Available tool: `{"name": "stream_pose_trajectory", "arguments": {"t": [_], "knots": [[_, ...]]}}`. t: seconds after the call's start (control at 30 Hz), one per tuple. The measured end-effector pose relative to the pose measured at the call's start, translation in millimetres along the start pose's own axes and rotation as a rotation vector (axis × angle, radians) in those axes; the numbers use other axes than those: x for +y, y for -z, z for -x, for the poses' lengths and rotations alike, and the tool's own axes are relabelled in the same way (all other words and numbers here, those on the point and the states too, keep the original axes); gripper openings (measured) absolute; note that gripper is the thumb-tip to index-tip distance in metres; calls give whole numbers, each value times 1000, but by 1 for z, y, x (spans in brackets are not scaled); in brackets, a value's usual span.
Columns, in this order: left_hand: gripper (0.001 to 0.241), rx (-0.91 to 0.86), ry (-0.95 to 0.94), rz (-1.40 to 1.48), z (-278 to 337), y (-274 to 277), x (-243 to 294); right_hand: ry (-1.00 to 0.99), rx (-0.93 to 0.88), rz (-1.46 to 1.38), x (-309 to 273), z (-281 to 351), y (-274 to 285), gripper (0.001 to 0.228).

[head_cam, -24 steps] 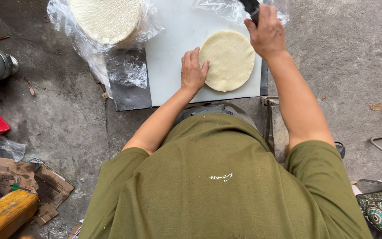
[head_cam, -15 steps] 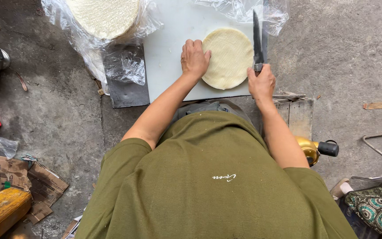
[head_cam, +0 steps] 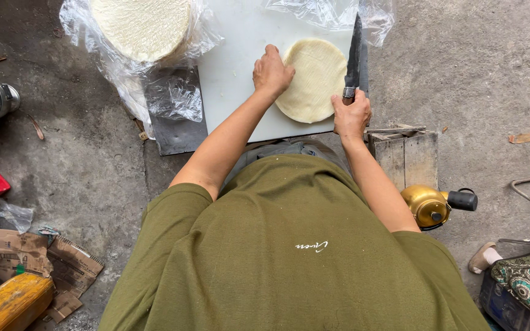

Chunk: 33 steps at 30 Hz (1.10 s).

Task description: The person cuts a flat round piece of dough into quarters using a knife and then folds the individual triangular pieces.

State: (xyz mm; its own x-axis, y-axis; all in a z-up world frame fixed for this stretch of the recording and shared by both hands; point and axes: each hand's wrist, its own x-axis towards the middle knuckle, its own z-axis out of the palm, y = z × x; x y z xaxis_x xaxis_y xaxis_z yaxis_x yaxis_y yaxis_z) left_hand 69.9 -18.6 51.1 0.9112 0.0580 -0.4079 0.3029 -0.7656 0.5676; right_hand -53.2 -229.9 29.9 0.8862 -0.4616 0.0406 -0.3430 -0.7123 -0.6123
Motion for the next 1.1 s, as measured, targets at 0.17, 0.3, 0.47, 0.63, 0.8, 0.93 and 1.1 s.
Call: {"name": "stream_pose_trajectory", "arguments": {"t": [0.17, 0.3, 0.47, 0.63, 0.8, 0.93, 1.1], "knots": [[29, -63, 57, 105, -9, 5, -5, -162, -84, -134, -11, 2, 3, 42], [19, -44, 88, 243, -1, 8, -20, -76, -96, -138, -20, 4, 5, 39], [23, 59, 137, 411, 32, 8, -60, 264, -113, -69, -35, -17, 2, 36], [28, 108, 102, 388, 46, 2, -83, 422, -63, -26, -52, -28, 2, 50], [30, 102, 111, 324, 46, 0, -90, 97, -170, -50, -41, 6, 14, 37], [30, 123, 132, 367, 51, -3, -91, 127, -129, -80, -32, 27, 8, 38], [30, 232, 114, 402, 67, -6, -86, 76, -116, -166, -31, 21, -2, 36]]}}
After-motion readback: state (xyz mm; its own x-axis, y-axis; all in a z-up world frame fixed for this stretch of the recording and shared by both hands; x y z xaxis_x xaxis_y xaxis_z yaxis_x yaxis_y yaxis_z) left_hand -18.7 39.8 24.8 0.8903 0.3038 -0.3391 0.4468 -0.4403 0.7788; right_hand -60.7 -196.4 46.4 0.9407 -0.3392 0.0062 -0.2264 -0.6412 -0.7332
